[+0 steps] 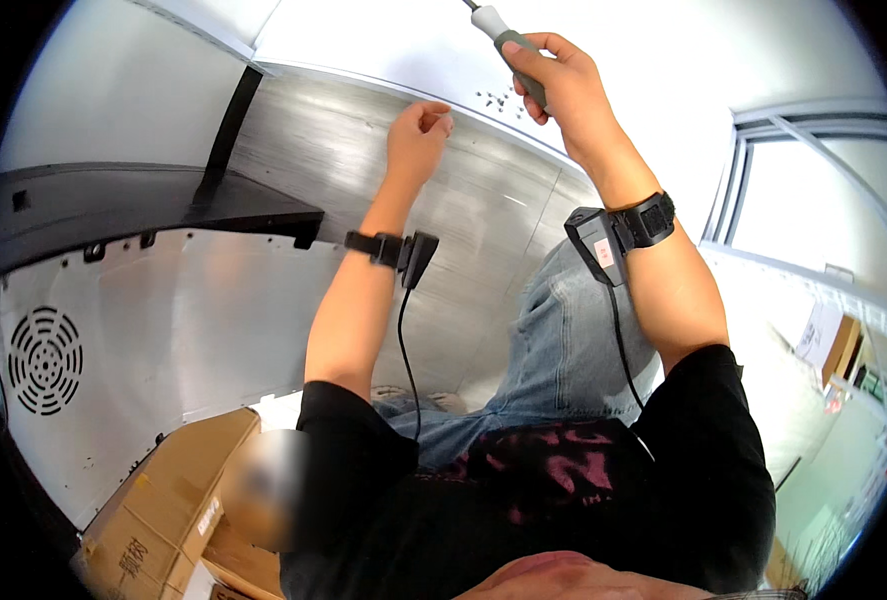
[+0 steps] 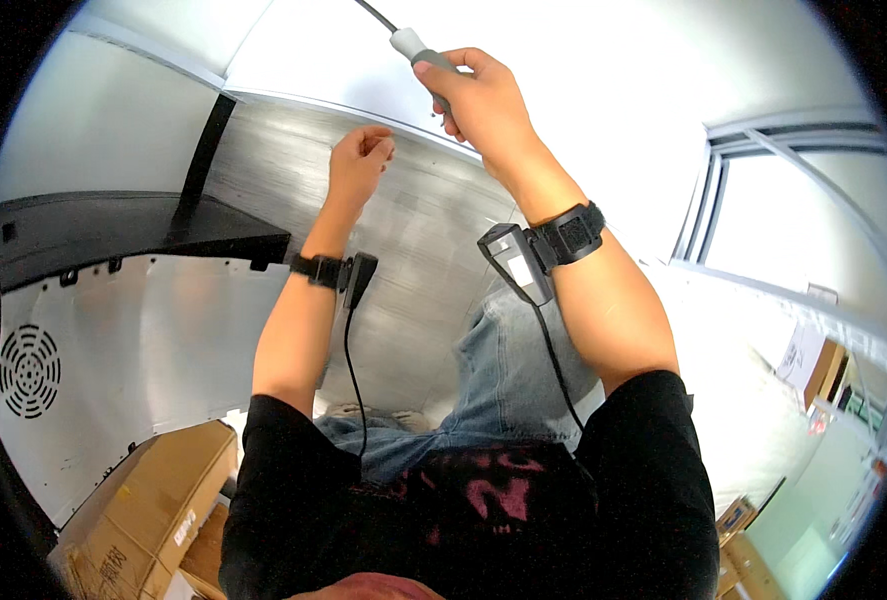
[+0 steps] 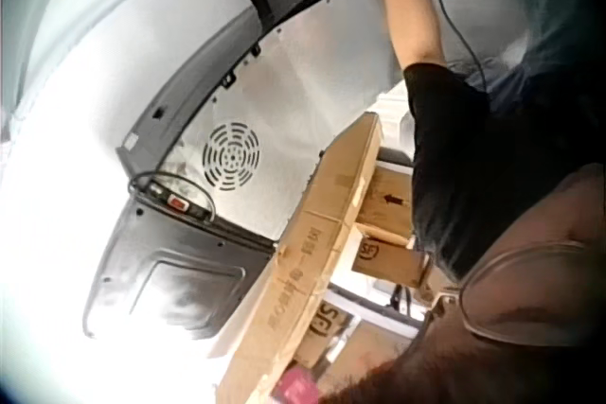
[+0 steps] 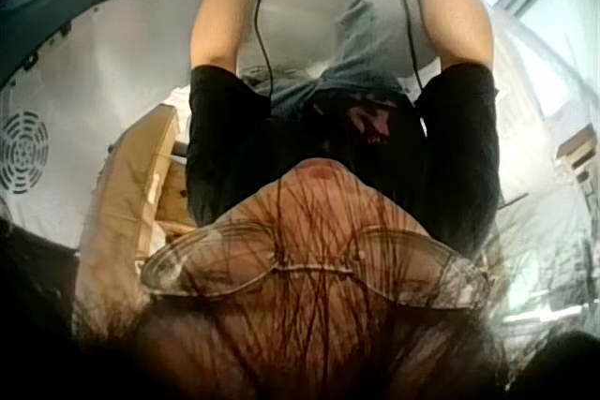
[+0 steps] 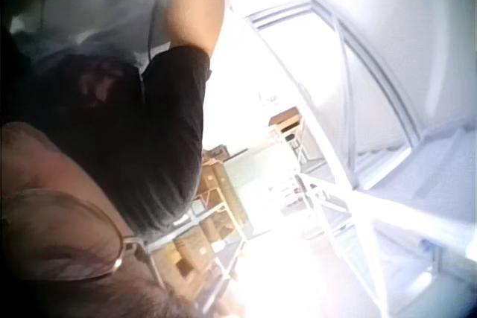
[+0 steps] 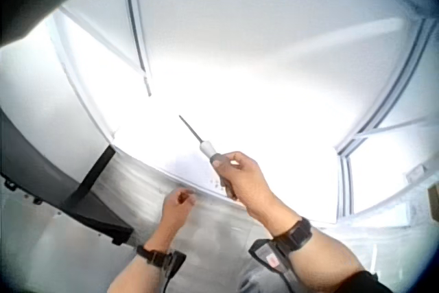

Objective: The person uses a screwdriver to tighten screws on the back panel of a large appliance. They repeatedly pick up screws and secure them into place on the metal casing.

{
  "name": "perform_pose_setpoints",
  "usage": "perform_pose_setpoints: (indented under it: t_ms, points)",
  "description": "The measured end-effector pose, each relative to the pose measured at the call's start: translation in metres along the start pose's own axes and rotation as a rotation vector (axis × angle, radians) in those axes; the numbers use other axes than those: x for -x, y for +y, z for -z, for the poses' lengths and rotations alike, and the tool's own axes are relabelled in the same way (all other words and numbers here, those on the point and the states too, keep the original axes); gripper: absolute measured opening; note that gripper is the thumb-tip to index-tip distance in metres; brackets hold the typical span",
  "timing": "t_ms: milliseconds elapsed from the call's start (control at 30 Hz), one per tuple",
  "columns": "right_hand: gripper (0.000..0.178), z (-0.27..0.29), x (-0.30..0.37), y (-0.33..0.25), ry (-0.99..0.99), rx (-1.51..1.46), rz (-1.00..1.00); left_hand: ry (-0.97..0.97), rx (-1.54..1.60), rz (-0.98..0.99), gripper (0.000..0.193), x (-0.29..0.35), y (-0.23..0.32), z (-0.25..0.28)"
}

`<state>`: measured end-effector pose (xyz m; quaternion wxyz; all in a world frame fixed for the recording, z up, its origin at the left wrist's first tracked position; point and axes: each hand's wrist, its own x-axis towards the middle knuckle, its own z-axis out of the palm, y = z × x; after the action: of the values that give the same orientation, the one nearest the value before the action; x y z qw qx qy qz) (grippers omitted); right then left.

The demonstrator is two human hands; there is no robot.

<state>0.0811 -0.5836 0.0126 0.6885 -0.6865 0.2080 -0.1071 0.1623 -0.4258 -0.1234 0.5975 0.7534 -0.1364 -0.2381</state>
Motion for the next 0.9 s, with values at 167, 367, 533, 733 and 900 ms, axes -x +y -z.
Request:
perform_pose_setpoints:
  t_ms: [167, 367, 533, 733, 900]
  points:
    - [0.038, 0.032, -0.033, 0.022, -0.014, 0.011, -0.146, 0.101, -0.3, -0.029, 0.021, -0.064, -0.041, -0.049]
    - [0.04, 0.07, -0.05, 0.031, 0.0, -0.019, -0.144, 0.136, -0.563, -0.037, 0.024, -0.098, -0.07, -0.073]
    - [0.039, 0.079, -0.059, 0.039, -0.016, -0.012, -0.164, 0.217, -0.711, -0.06, 0.02, -0.112, -0.068, -0.082]
    - [0.039, 0.071, -0.063, 0.043, -0.04, 0.042, -0.146, 0.169, -0.722, 0.147, 0.017, -0.117, -0.059, -0.086]
    - [0.038, 0.058, -0.06, 0.034, -0.073, -0.003, -0.134, 0.147, -0.888, 0.107, 0.012, -0.118, -0.059, -0.083]
